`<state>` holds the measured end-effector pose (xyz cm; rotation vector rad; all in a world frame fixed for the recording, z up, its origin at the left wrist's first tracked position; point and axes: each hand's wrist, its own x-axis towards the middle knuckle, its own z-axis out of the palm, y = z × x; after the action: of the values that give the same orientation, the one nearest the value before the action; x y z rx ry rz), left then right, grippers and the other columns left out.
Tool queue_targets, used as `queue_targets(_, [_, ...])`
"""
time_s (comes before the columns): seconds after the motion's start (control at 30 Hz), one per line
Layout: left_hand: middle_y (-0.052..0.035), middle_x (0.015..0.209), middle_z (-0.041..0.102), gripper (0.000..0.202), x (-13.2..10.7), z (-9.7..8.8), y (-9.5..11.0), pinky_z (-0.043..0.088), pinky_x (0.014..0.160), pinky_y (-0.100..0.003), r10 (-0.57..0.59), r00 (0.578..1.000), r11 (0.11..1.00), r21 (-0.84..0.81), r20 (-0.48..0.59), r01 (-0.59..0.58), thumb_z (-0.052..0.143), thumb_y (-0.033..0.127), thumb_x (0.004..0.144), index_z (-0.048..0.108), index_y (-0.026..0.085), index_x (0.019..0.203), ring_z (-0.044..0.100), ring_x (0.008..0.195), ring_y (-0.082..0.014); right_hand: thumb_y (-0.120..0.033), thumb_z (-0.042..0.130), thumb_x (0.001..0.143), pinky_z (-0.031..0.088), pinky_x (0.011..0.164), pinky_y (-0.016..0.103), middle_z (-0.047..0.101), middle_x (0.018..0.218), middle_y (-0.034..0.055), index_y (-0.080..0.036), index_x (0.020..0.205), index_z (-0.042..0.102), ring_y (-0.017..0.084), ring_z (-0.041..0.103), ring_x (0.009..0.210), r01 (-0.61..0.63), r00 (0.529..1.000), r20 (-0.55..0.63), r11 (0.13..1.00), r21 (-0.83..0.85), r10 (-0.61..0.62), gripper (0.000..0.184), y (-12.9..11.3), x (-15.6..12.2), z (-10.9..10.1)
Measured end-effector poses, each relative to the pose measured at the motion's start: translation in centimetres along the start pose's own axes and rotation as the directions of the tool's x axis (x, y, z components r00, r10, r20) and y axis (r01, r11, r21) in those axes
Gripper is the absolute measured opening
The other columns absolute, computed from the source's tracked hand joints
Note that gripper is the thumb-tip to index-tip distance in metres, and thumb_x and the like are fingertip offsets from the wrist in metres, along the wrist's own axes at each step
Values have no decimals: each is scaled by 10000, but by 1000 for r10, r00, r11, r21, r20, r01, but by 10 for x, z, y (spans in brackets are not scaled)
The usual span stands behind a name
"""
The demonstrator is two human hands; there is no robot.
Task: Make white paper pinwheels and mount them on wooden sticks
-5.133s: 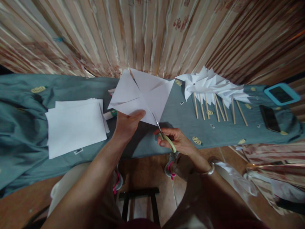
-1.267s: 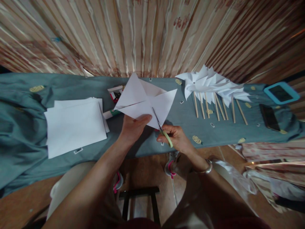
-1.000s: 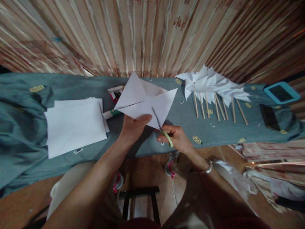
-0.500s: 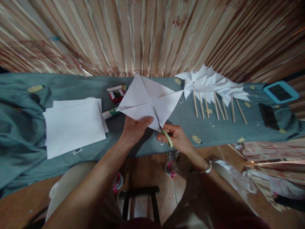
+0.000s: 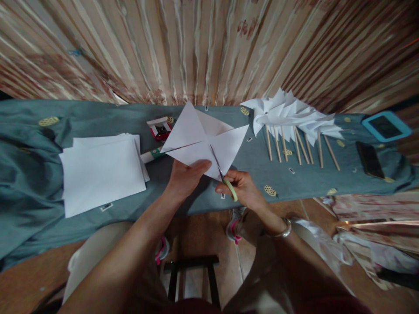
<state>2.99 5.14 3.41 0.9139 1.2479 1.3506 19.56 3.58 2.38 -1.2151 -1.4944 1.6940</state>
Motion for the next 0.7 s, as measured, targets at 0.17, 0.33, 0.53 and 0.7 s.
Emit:
queue_targets(0.17, [-9, 731, 671, 166, 0, 1, 1, 511, 684, -281, 1, 1000, 1000, -14, -10, -1, 711, 200, 551, 631, 169, 693, 597, 700, -153, -494, 815, 615, 187, 432, 204, 292, 497, -102, -167, 674, 586, 47, 216, 470, 15, 1000, -3, 1000, -12, -15, 403, -1, 0, 0])
queue_targets(0.33, [-20, 757, 679, 165, -2, 1, 1, 510, 692, -287, -19, 1000, 1000, -10, 19, 19, 712, 202, 571, 641, 165, 716, 606, 720, -166, -478, 813, 629, 200, 441, 204, 317, 503, -99, -164, 671, 579, 48, 235, 478, 35, 999, -19, 999, -32, -36, 393, -1, 0, 0])
queue_targets(0.53, [-19, 778, 687, 173, -2, 0, -3, 510, 715, -288, -16, 1000, 1000, -8, 23, 16, 711, 207, 584, 649, 172, 742, 611, 727, -161, -476, 813, 630, 214, 445, 204, 333, 510, -97, -161, 709, 607, 49, 245, 479, 34, 999, -13, 999, -14, -34, 385, -3, 0, 0])
queue_targets(0.7, [-25, 781, 688, 185, -2, -1, -2, 519, 718, -311, -13, 999, 1000, 16, 40, 12, 710, 240, 596, 645, 166, 753, 617, 730, -169, -461, 837, 598, 219, 456, 203, 346, 521, -93, -147, 730, 638, 49, 260, 492, 8, 1000, -18, 1000, 16, -8, 394, -2, -1, 0])
